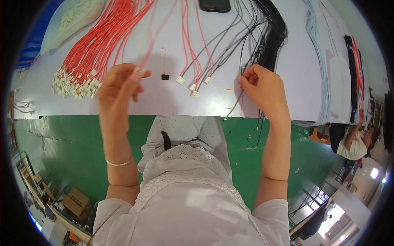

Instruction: The worker is manually inserting electrical wires into white plastic connector housings to assemble wire harnesses.

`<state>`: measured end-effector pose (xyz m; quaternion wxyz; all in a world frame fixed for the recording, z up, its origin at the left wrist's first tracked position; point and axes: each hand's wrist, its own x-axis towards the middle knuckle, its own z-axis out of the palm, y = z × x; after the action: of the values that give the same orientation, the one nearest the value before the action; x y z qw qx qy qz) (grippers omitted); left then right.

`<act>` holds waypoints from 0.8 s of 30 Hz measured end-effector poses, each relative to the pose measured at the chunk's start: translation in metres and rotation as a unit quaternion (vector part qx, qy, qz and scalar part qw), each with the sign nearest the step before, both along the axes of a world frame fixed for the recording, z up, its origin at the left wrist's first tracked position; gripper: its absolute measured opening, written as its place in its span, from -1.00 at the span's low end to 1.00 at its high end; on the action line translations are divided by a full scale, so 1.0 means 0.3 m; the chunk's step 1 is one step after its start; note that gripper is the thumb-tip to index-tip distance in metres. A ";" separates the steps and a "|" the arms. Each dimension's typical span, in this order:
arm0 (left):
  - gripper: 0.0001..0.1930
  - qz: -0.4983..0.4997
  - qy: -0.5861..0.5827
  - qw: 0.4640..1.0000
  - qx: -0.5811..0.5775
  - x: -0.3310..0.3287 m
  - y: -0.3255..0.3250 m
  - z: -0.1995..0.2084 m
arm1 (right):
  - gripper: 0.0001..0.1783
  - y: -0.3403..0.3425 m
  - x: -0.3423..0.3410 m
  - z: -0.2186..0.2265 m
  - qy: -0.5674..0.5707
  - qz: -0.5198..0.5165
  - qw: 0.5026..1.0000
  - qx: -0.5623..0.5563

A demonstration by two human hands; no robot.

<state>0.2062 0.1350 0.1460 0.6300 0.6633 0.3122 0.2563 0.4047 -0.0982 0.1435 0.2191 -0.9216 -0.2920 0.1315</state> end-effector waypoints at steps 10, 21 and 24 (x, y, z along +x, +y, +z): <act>-0.84 -0.046 0.062 0.997 -0.001 -0.016 0.000 -0.046 | -0.72 0.157 0.022 -0.051 -0.103 -0.003 0.992 0.068; -0.86 0.005 -0.013 0.985 0.171 -0.008 0.007 -0.102 | -0.67 0.146 0.033 -0.017 0.031 -0.073 0.997 -0.015; -0.88 0.033 0.040 0.922 0.383 -0.011 -0.004 -0.068 | -0.62 0.142 0.030 -0.009 0.025 -0.078 0.996 -0.028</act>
<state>0.2027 0.1337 0.1258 0.3060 0.8528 0.2369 0.3508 0.4137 -0.0555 0.1409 0.2105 -0.9437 -0.2099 0.1453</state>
